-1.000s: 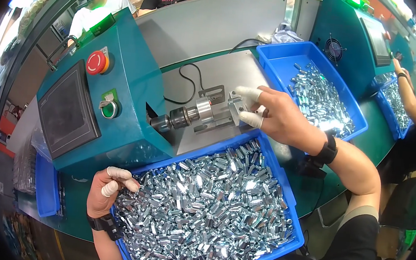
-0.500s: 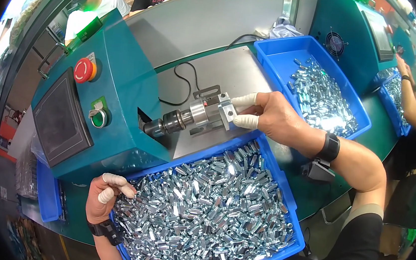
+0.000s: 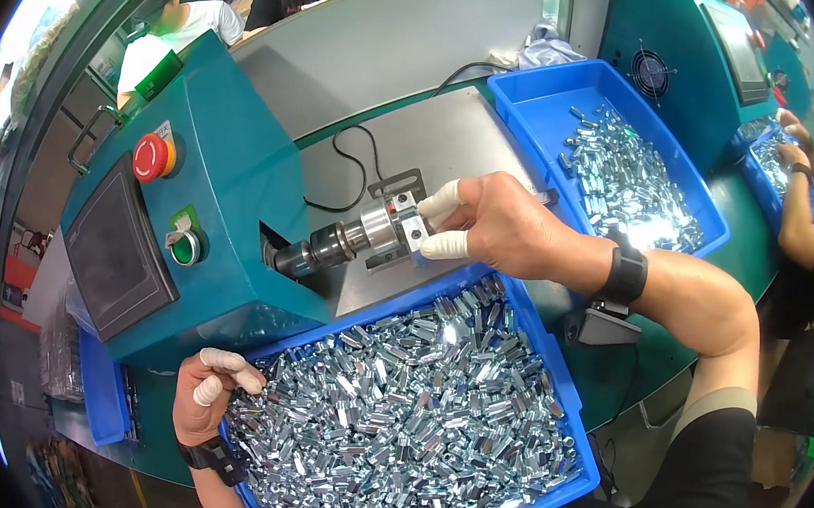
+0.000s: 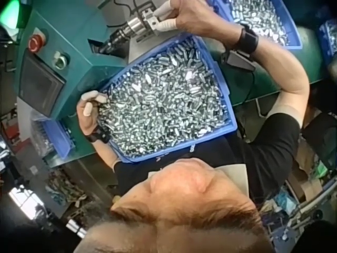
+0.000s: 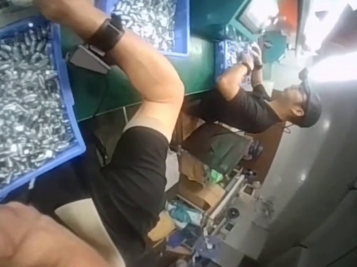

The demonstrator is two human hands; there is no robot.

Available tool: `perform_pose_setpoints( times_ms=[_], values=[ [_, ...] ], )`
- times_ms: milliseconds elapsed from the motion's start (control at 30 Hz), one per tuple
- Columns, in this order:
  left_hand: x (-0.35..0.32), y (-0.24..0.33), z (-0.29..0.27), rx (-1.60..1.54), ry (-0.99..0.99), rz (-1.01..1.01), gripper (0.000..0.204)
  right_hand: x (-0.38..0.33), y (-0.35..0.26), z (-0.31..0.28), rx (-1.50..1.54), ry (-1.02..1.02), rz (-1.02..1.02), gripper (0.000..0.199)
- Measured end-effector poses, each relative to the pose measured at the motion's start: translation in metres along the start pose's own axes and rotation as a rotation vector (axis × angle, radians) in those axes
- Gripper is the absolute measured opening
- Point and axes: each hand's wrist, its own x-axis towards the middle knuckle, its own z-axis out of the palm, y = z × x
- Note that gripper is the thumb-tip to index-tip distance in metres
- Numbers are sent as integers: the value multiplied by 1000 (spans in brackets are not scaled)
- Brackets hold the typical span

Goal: Operating a machine to process or stamp small metal components by feeding them from a bin into a jig.

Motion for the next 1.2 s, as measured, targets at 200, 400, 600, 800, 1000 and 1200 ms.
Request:
perform_pose_setpoints(
  times_ms=[200,400,600,800,1000,1200],
  values=[
    [3,-1,1,13,8,1,43,-1,7,0,-32,1,-13,39],
    [-1,-2,2,54,29,6,47,0,11,0,-18,-1,-45,38],
    [0,-2,-1,55,26,7,47,3,9,-1,-5,-18,-53,40],
    [1,-2,-2,17,16,-4,46,6,14,0,-19,-30,-57,41],
    [-1,-3,-4,12,6,-9,45,4,10,-4,-51,-27,-68,42],
    [-3,-6,-4,23,-15,4,46,0,4,-11,-136,-42,-82,42]
  ],
)
